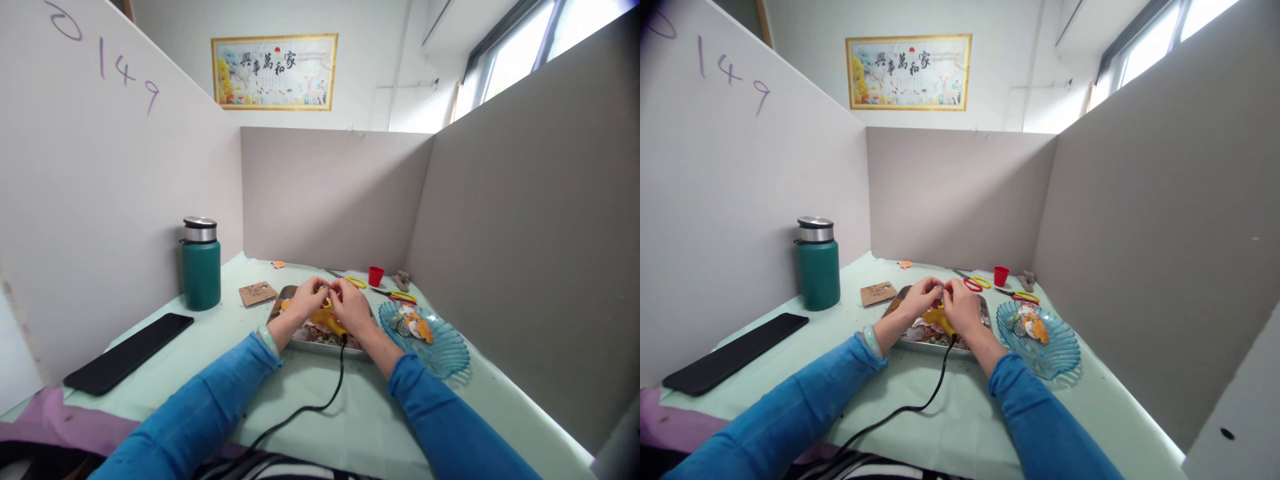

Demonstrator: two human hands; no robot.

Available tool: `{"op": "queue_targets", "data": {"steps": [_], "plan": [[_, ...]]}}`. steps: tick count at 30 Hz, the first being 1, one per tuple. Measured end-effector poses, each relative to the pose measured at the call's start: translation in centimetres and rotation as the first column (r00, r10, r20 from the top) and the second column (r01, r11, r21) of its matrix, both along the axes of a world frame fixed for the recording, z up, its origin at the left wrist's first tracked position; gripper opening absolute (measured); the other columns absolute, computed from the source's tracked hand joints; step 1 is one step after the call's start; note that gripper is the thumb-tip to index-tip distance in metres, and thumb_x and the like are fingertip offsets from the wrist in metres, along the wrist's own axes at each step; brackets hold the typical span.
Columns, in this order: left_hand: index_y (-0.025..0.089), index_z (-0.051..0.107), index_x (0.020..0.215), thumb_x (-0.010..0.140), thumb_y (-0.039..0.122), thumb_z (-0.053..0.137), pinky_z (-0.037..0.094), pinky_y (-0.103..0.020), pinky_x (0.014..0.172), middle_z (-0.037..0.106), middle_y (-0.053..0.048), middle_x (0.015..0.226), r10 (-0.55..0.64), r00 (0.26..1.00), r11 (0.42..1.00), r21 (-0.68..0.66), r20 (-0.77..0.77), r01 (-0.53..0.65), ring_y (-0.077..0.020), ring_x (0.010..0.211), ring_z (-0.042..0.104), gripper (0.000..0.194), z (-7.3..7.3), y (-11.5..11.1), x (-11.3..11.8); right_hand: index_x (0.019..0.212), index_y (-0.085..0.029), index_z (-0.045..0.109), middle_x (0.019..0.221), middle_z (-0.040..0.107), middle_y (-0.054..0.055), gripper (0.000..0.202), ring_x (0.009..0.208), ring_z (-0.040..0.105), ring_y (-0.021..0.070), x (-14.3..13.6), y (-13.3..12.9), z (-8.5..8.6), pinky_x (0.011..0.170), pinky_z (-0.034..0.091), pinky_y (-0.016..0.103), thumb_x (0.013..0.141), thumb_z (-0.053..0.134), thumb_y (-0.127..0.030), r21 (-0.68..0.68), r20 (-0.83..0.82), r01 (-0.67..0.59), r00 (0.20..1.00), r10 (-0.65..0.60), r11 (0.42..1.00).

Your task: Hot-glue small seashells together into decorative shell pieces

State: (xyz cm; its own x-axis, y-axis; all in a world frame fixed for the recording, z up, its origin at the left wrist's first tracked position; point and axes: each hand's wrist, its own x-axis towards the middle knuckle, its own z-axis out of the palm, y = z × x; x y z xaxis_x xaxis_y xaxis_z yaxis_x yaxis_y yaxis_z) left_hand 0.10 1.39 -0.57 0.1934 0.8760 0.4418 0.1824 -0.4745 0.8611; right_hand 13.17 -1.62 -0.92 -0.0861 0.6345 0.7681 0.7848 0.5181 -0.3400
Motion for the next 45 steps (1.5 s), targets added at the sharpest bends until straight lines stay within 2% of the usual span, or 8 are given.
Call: {"op": "queue_targets", "data": {"steps": [6, 9, 18, 24, 33, 36, 41, 45], "plan": [[0.014, 0.057, 0.082, 0.072, 0.019, 0.052, 0.045, -0.020, 0.053, 0.059, -0.001, 0.069, -0.051, 0.992, 0.996, -0.062, 0.120, 0.058, -0.0081, 0.055, 0.054, 0.012, 0.27, -0.30, -0.05, 0.085, -0.018, 0.055, 0.078, 0.062, 0.003, 0.014, 0.069, 0.056, 0.0152, 0.00, 0.14, 0.11, 0.064, 0.039, 0.025, 0.084, 0.042, -0.025, -0.019, -0.070, -0.068, 0.995, 0.066, 0.998], [0.014, 0.057, 0.080, 0.071, 0.021, 0.055, 0.045, -0.021, 0.054, 0.058, 0.000, 0.069, -0.108, 0.969, 0.987, -0.093, 0.221, 0.131, -0.0080, 0.055, 0.054, 0.012, 0.40, -0.52, -0.14, 0.086, -0.018, 0.055, 0.078, 0.062, 0.003, 0.017, 0.067, 0.056, 0.0146, -0.03, 0.20, 0.17, 0.063, 0.040, 0.025, 0.085, 0.043, -0.029, -0.029, -0.119, -0.114, 0.987, 0.110, 0.993], [0.012, 0.056, 0.078, 0.064, 0.020, 0.066, 0.041, -0.020, 0.051, 0.058, -0.002, 0.064, -0.199, 0.859, 0.896, -0.266, 0.472, 0.354, -0.0074, 0.051, 0.053, 0.019, 0.88, -0.76, -0.39, 0.090, -0.019, 0.056, 0.081, 0.063, 0.002, 0.015, 0.067, 0.056, 0.0127, -0.23, -0.29, 0.30, 0.063, 0.040, 0.023, 0.086, 0.044, -0.027, 0.026, -0.114, -0.162, 0.980, 0.164, 0.986], [0.010, 0.059, 0.075, 0.061, 0.019, 0.067, 0.039, -0.020, 0.049, 0.056, -0.001, 0.060, -0.229, 0.854, 0.869, -0.297, 0.467, 0.395, -0.0066, 0.049, 0.051, 0.019, 0.75, -0.56, -0.59, 0.082, -0.019, 0.056, 0.075, 0.060, 0.002, 0.015, 0.068, 0.054, 0.0139, -0.01, -0.20, 0.25, 0.064, 0.039, 0.024, 0.086, 0.044, -0.026, 0.037, -0.038, -0.122, 0.992, 0.124, 0.992], [0.010, 0.059, 0.075, 0.063, 0.019, 0.067, 0.039, -0.019, 0.049, 0.056, -0.001, 0.060, -0.195, 0.885, 0.889, -0.305, 0.422, 0.341, -0.0060, 0.048, 0.051, 0.017, 0.67, -0.63, -0.54, 0.080, -0.019, 0.054, 0.073, 0.060, 0.003, 0.015, 0.067, 0.054, 0.0149, 0.04, 0.12, -0.06, 0.064, 0.038, 0.024, 0.086, 0.043, -0.027, 0.029, -0.008, -0.086, 0.996, 0.086, 0.996], [0.010, 0.059, 0.078, 0.065, 0.023, 0.068, 0.042, -0.021, 0.053, 0.058, -0.002, 0.065, -0.193, 0.893, 0.906, -0.275, 0.406, 0.321, -0.0067, 0.051, 0.053, 0.020, 0.59, -0.69, -0.43, 0.084, -0.019, 0.054, 0.075, 0.061, 0.002, 0.014, 0.067, 0.054, 0.0146, -0.01, 0.03, -0.05, 0.063, 0.038, 0.024, 0.086, 0.043, -0.026, 0.010, -0.022, -0.065, 0.998, 0.065, 0.998], [0.010, 0.061, 0.084, 0.064, 0.026, 0.071, 0.047, -0.024, 0.062, 0.063, -0.006, 0.077, -0.258, 0.847, 0.906, -0.187, 0.465, 0.379, -0.0106, 0.062, 0.059, 0.027, 0.59, -0.93, -0.33, 0.086, -0.020, 0.055, 0.079, 0.061, 0.002, 0.012, 0.069, 0.054, 0.0144, 0.02, -0.13, 0.04, 0.062, 0.037, 0.024, 0.085, 0.043, -0.025, 0.029, -0.044, -0.016, 0.999, 0.017, 0.999], [0.010, 0.062, 0.087, 0.063, 0.026, 0.072, 0.049, -0.029, 0.068, 0.065, -0.008, 0.082, -0.275, 0.829, 0.891, -0.194, 0.488, 0.410, -0.0141, 0.069, 0.061, 0.031, 0.68, -0.99, -0.34, 0.086, -0.019, 0.055, 0.082, 0.061, 0.003, 0.011, 0.070, 0.054, 0.0143, 0.05, -0.08, 0.09, 0.063, 0.038, 0.024, 0.084, 0.044, -0.022, 0.062, -0.020, -0.026, 0.999, 0.027, 0.998]]}}
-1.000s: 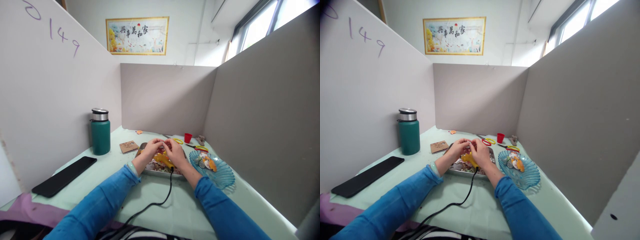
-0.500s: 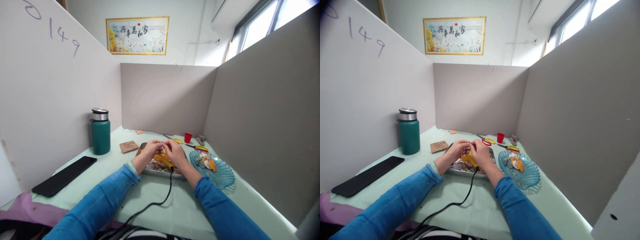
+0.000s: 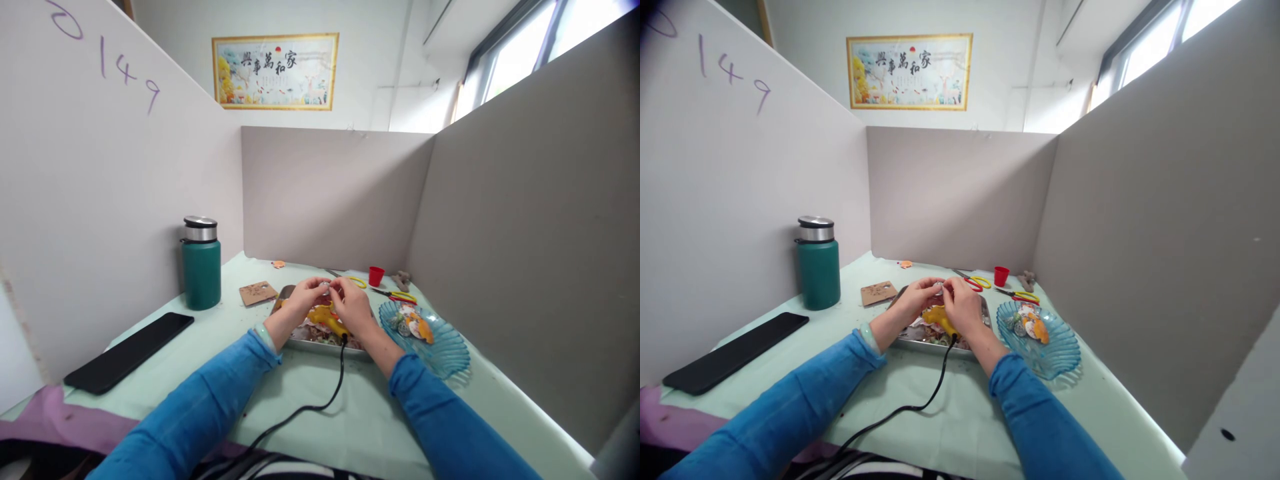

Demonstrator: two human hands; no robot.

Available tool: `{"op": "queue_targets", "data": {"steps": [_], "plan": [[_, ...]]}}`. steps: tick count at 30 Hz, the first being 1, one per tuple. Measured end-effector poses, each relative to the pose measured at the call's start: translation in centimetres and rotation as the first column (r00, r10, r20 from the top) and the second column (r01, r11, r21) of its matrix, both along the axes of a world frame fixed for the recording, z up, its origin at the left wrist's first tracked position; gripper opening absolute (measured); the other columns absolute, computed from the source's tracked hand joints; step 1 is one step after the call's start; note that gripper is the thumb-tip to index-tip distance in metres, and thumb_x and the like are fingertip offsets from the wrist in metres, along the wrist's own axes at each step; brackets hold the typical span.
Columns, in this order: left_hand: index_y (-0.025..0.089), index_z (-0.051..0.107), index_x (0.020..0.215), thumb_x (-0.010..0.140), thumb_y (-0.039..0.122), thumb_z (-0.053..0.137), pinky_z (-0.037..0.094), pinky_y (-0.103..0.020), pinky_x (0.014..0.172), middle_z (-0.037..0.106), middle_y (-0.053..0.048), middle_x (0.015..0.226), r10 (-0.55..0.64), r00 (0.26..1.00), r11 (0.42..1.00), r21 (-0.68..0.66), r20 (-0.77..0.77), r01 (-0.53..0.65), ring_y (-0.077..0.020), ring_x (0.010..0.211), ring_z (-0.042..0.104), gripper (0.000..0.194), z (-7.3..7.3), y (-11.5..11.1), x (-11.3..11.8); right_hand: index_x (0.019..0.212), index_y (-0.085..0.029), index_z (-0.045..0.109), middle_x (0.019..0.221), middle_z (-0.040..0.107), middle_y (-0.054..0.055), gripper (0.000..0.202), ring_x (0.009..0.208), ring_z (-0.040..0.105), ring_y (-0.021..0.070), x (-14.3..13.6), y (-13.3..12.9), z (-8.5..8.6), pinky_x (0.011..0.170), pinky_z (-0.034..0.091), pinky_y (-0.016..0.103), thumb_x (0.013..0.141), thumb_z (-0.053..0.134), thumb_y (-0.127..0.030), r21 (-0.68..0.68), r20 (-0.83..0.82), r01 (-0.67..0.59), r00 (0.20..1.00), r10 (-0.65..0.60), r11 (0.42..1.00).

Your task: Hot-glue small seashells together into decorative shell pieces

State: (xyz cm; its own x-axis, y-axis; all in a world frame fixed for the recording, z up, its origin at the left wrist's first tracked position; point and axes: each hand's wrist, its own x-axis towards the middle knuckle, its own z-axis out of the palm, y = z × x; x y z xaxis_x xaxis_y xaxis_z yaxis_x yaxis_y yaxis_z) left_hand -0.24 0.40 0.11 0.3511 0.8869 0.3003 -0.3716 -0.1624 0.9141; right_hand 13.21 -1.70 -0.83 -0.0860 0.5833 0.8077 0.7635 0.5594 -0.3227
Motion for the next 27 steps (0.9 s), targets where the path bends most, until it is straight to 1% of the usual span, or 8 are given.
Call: {"op": "queue_targets", "data": {"steps": [6, 9, 13, 17, 21, 24, 27], "plan": [[0.009, 0.064, 0.090, 0.063, 0.026, 0.072, 0.048, -0.030, 0.068, 0.065, -0.011, 0.085, -0.040, 0.999, 0.999, 0.002, 0.004, 0.040, -0.0161, 0.071, 0.061, 0.033, 0.1, 0.1, 0.0, 0.086, -0.019, 0.055, 0.082, 0.061, 0.003, 0.011, 0.069, 0.054, 0.0148, 0.1, 0.2, -0.1, 0.063, 0.038, 0.024, 0.083, 0.045, -0.021, 0.019, 0.028, 0.014, 1.000, -0.015, 1.000], [0.009, 0.065, 0.089, 0.065, 0.028, 0.070, 0.047, -0.029, 0.065, 0.065, -0.011, 0.084, -0.028, 1.000, 1.000, 0.004, -0.010, 0.028, -0.0153, 0.068, 0.061, 0.031, 0.2, 0.0, 0.1, 0.086, -0.019, 0.055, 0.082, 0.061, 0.004, 0.012, 0.069, 0.054, 0.0152, 0.0, 0.1, -0.1, 0.063, 0.038, 0.024, 0.084, 0.044, -0.023, 0.020, 0.031, 0.011, 0.999, -0.012, 1.000], [0.009, 0.066, 0.088, 0.065, 0.029, 0.069, 0.047, -0.027, 0.064, 0.065, -0.010, 0.083, -0.003, 1.000, 1.000, 0.013, -0.019, 0.003, -0.0143, 0.067, 0.059, 0.031, 0.0, 0.3, 0.1, 0.086, -0.019, 0.056, 0.082, 0.061, 0.004, 0.014, 0.070, 0.054, 0.0155, -0.1, -0.1, -0.1, 0.064, 0.038, 0.025, 0.085, 0.044, -0.025, 0.016, 0.014, -0.032, 0.999, 0.032, 0.999], [0.010, 0.066, 0.092, 0.067, 0.031, 0.068, 0.046, -0.025, 0.063, 0.065, -0.010, 0.085, 0.020, 0.999, 0.999, 0.043, -0.041, -0.018, -0.0122, 0.066, 0.058, 0.033, -0.6, 1.0, 0.0, 0.084, -0.019, 0.057, 0.078, 0.061, 0.004, 0.018, 0.070, 0.054, 0.0154, 0.0, 0.1, 0.1, 0.063, 0.039, 0.025, 0.086, 0.041, -0.027, -0.008, -0.076, -0.072, 0.995, 0.071, 0.997], [0.011, 0.065, 0.098, 0.070, 0.030, 0.065, 0.046, -0.025, 0.063, 0.065, -0.010, 0.086, 0.033, 0.994, 0.997, 0.068, -0.103, -0.026, -0.0121, 0.066, 0.058, 0.033, -0.8, 1.2, -0.1, 0.083, -0.019, 0.057, 0.075, 0.063, 0.003, 0.019, 0.066, 0.056, 0.0151, 0.3, 0.7, 0.0, 0.061, 0.040, 0.025, 0.085, 0.042, -0.030, -0.095, -0.200, -0.140, 0.973, 0.119, 0.986], [0.012, 0.064, 0.100, 0.072, 0.026, 0.061, 0.045, -0.024, 0.060, 0.064, -0.008, 0.084, 0.087, 0.983, 0.993, 0.093, -0.163, -0.073, -0.0109, 0.063, 0.057, 0.031, -0.7, 1.0, -0.1, 0.081, -0.019, 0.056, 0.072, 0.063, 0.002, 0.018, 0.063, 0.057, 0.0149, 0.4, 1.1, -0.1, 0.059, 0.041, 0.025, 0.083, 0.044, -0.031, -0.148, -0.250, -0.189, 0.957, 0.149, 0.971], [0.014, 0.064, 0.101, 0.074, 0.025, 0.057, 0.044, -0.021, 0.056, 0.064, -0.006, 0.085, 0.161, 0.961, 0.979, 0.159, -0.225, -0.127, -0.0087, 0.059, 0.055, 0.030, -0.5, 1.0, 0.0, 0.080, -0.019, 0.056, 0.072, 0.062, 0.001, 0.016, 0.063, 0.057, 0.0149, 0.3, 1.1, -0.1, 0.059, 0.042, 0.025, 0.082, 0.046, -0.031, -0.158, -0.259, -0.211, 0.952, 0.165, 0.965]]}}
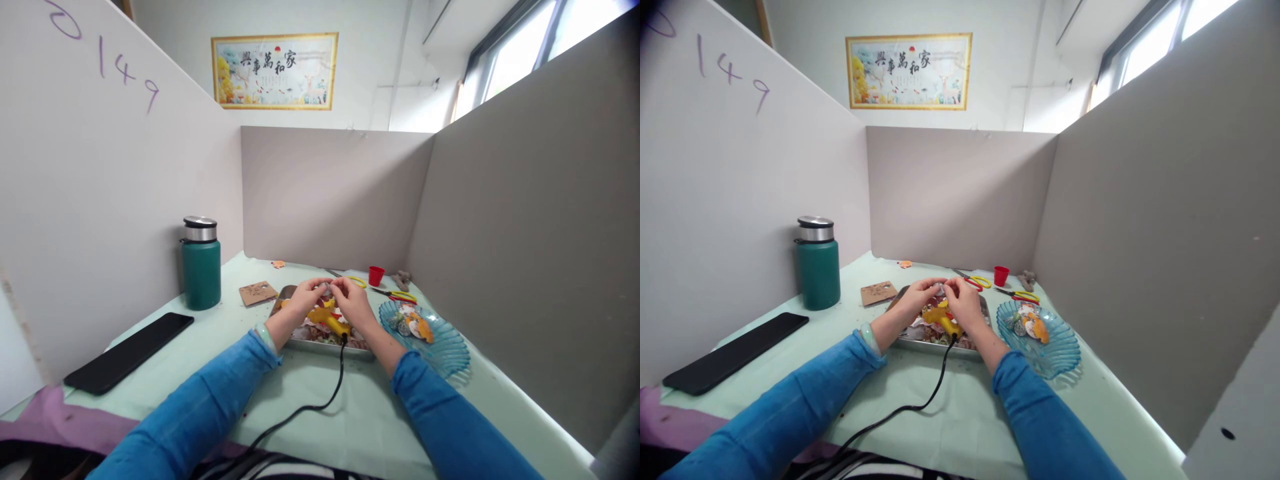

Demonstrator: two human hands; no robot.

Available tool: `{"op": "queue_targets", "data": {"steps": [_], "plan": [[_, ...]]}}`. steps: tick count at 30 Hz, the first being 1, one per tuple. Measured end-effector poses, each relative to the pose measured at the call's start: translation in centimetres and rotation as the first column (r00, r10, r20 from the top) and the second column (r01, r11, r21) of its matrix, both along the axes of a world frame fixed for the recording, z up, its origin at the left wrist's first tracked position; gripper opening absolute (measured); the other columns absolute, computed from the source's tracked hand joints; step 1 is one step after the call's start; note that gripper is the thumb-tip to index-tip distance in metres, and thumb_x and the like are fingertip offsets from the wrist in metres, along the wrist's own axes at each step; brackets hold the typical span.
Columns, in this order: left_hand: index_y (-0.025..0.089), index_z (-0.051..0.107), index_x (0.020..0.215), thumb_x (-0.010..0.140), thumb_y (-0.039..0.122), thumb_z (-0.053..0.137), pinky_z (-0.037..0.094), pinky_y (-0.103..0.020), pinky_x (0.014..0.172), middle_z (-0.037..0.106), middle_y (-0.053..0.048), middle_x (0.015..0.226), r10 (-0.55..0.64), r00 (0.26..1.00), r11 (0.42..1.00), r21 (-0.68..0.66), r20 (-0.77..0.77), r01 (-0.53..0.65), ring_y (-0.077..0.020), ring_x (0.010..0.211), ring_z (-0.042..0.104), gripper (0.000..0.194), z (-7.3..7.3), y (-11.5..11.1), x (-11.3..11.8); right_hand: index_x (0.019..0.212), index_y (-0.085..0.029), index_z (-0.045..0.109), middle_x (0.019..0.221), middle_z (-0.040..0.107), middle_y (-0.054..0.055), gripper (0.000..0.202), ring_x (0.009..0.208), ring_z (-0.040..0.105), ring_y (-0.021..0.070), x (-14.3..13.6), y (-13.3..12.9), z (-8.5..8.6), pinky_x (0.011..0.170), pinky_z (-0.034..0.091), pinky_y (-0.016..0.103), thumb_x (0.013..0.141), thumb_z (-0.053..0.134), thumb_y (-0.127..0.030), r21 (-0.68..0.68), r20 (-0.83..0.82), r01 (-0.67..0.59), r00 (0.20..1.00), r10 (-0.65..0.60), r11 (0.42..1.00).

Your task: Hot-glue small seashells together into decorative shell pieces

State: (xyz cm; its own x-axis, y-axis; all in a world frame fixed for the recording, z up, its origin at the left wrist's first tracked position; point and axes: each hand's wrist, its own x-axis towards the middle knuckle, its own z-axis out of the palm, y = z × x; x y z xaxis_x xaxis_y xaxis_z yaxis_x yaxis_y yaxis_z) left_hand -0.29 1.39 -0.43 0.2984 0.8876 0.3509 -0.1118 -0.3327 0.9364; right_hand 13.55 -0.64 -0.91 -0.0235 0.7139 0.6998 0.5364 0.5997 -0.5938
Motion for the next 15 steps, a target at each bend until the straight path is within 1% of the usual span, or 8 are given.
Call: {"op": "queue_targets", "data": {"steps": [3, 6, 8, 12, 15], "plan": [[0.013, 0.063, 0.099, 0.075, 0.025, 0.055, 0.043, -0.020, 0.054, 0.064, -0.006, 0.083, 0.074, 0.996, 0.995, 0.067, -0.047, -0.070, -0.0080, 0.057, 0.053, 0.028, -0.07, 0.05, 0.04, 0.080, -0.019, 0.056, 0.073, 0.063, 0.002, 0.015, 0.064, 0.057, 0.0149, -0.12, -0.19, 0.05, 0.060, 0.042, 0.025, 0.081, 0.047, -0.031, 0.000, 0.005, -0.014, 1.000, 0.014, 1.000], [0.012, 0.061, 0.091, 0.075, 0.024, 0.054, 0.044, -0.021, 0.053, 0.062, -0.004, 0.075, 0.138, 0.988, 0.984, 0.122, -0.075, -0.128, -0.0086, 0.056, 0.053, 0.022, -0.23, 0.12, 0.10, 0.083, -0.019, 0.056, 0.075, 0.063, 0.002, 0.015, 0.064, 0.058, 0.0152, -0.16, -0.22, 0.06, 0.060, 0.043, 0.026, 0.081, 0.047, -0.031, -0.012, 0.009, -0.014, 1.000, 0.014, 1.000], [0.012, 0.060, 0.086, 0.074, 0.024, 0.054, 0.044, -0.021, 0.053, 0.061, -0.004, 0.074, 0.162, 0.982, 0.980, 0.135, -0.094, -0.149, -0.0092, 0.056, 0.054, 0.018, -0.34, 0.21, 0.15, 0.083, -0.019, 0.056, 0.076, 0.064, 0.002, 0.014, 0.065, 0.058, 0.0153, -0.14, -0.13, 0.02, 0.060, 0.043, 0.026, 0.081, 0.047, -0.030, -0.016, 0.021, -0.015, 1.000, 0.016, 1.000], [0.012, 0.059, 0.086, 0.074, 0.022, 0.053, 0.046, -0.022, 0.053, 0.062, -0.004, 0.073, 0.209, 0.967, 0.973, 0.135, -0.146, -0.189, -0.0100, 0.056, 0.056, 0.017, -0.46, 0.40, 0.22, 0.081, -0.019, 0.056, 0.075, 0.063, 0.002, 0.013, 0.066, 0.058, 0.0152, -0.02, 0.10, -0.16, 0.061, 0.043, 0.025, 0.081, 0.047, -0.029, -0.018, 0.059, -0.001, 0.998, 0.002, 1.000], [0.013, 0.060, 0.086, 0.074, 0.021, 0.051, 0.046, -0.022, 0.055, 0.063, -0.004, 0.074, 0.256, 0.946, 0.958, 0.181, -0.198, -0.221, -0.0101, 0.057, 0.057, 0.017, -0.50, 0.40, 0.20, 0.080, -0.019, 0.056, 0.071, 0.062, 0.001, 0.013, 0.064, 0.057, 0.0147, 0.08, 0.31, -0.33, 0.059, 0.041, 0.024, 0.081, 0.047, -0.029, -0.019, 0.087, 0.019, 0.996, -0.018, 1.000]]}}
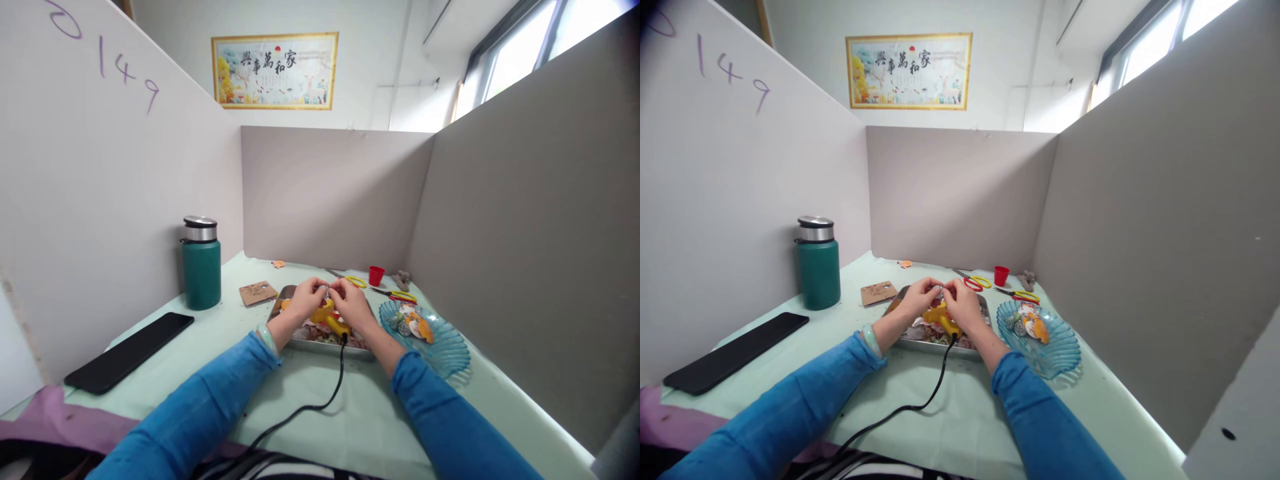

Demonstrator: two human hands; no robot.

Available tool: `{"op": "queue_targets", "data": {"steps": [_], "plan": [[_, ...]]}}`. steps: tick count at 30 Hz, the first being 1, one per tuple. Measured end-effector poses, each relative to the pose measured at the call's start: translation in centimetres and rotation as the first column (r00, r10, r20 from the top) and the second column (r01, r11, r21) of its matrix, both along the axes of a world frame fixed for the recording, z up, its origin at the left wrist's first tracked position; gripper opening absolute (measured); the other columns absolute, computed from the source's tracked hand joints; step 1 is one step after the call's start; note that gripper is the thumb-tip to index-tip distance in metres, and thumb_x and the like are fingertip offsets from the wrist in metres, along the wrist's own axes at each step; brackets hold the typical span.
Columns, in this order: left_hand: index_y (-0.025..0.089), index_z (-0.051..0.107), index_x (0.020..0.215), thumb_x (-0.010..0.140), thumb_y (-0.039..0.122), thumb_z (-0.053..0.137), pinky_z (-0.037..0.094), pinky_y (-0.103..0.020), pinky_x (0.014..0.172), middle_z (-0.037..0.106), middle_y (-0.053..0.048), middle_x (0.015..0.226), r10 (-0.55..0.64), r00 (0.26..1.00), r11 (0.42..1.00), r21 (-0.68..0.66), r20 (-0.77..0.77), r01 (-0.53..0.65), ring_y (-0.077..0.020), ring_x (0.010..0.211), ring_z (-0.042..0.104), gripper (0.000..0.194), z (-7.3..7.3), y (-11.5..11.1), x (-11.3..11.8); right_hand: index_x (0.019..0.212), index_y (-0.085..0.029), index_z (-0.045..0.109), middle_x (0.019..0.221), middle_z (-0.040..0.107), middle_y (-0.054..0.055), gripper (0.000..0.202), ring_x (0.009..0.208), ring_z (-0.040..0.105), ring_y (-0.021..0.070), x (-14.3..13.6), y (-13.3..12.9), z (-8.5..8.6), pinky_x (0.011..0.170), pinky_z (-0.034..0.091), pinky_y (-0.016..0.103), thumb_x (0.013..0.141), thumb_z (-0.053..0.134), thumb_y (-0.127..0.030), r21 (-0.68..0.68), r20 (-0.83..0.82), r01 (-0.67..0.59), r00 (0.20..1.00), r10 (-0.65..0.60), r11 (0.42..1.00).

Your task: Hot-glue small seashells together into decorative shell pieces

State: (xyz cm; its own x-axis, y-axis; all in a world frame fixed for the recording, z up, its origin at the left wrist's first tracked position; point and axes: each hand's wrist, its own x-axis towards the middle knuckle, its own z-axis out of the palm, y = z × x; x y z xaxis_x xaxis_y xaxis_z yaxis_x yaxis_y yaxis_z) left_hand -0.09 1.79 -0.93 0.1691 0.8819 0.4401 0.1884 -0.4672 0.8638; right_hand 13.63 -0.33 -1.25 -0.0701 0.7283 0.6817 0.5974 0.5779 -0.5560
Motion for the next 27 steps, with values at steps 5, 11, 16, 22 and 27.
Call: {"op": "queue_targets", "data": {"steps": [5, 11, 16, 22, 27], "plan": [[0.014, 0.061, 0.084, 0.075, 0.023, 0.051, 0.047, -0.021, 0.058, 0.062, -0.003, 0.074, 0.017, 0.998, 0.998, 0.058, -0.054, -0.014, -0.0102, 0.060, 0.057, 0.016, -0.1, -0.1, -0.1, 0.078, -0.019, 0.056, 0.070, 0.062, 0.001, 0.013, 0.062, 0.056, 0.0143, 0.0, 0.1, 0.0, 0.058, 0.040, 0.024, 0.080, 0.048, -0.029, -0.013, 0.012, 0.024, 1.000, -0.024, 1.000], [0.013, 0.059, 0.086, 0.074, 0.026, 0.058, 0.050, -0.027, 0.063, 0.063, -0.006, 0.079, -0.126, 0.967, 0.986, -0.082, 0.222, 0.148, -0.0128, 0.064, 0.060, 0.018, 0.0, -0.2, 0.2, 0.083, -0.019, 0.056, 0.074, 0.063, 0.002, 0.022, 0.065, 0.057, 0.0150, -0.3, -0.7, 0.4, 0.060, 0.041, 0.025, 0.085, 0.044, -0.037, 0.038, -0.015, 0.001, 1.000, 0.000, 0.999], [0.012, 0.058, 0.084, 0.070, 0.022, 0.063, 0.051, -0.032, 0.072, 0.062, -0.006, 0.083, -0.208, 0.899, 0.954, -0.124, 0.386, 0.274, -0.0149, 0.073, 0.061, 0.017, 0.5, -0.9, 0.1, 0.090, -0.019, 0.057, 0.080, 0.064, 0.003, 0.018, 0.066, 0.058, 0.0147, -0.4, -1.0, 0.4, 0.061, 0.042, 0.025, 0.083, 0.048, -0.034, 0.094, 0.020, 0.038, 0.999, -0.040, 0.995], [0.012, 0.062, 0.087, 0.072, 0.026, 0.063, 0.051, -0.029, 0.068, 0.064, -0.008, 0.089, -0.211, 0.925, 0.953, -0.145, 0.316, 0.267, -0.0140, 0.072, 0.061, 0.021, 0.9, -1.3, 0.0, 0.089, -0.020, 0.057, 0.078, 0.063, 0.003, 0.016, 0.066, 0.056, 0.0149, -0.3, -1.0, 0.2, 0.061, 0.040, 0.025, 0.084, 0.046, -0.030, 0.132, 0.068, 0.115, 0.990, -0.125, 0.985], [0.012, 0.063, 0.090, 0.071, 0.024, 0.063, 0.051, -0.029, 0.066, 0.065, -0.008, 0.088, -0.216, 0.922, 0.946, -0.165, 0.321, 0.279, -0.0138, 0.069, 0.061, 0.022, 0.9, -1.2, 0.0, 0.089, -0.020, 0.057, 0.080, 0.063, 0.003, 0.016, 0.066, 0.056, 0.0148, -0.3, -0.7, 0.0, 0.061, 0.039, 0.025, 0.084, 0.046, -0.029, 0.150, 0.076, 0.145, 0.985, -0.158, 0.978]]}}
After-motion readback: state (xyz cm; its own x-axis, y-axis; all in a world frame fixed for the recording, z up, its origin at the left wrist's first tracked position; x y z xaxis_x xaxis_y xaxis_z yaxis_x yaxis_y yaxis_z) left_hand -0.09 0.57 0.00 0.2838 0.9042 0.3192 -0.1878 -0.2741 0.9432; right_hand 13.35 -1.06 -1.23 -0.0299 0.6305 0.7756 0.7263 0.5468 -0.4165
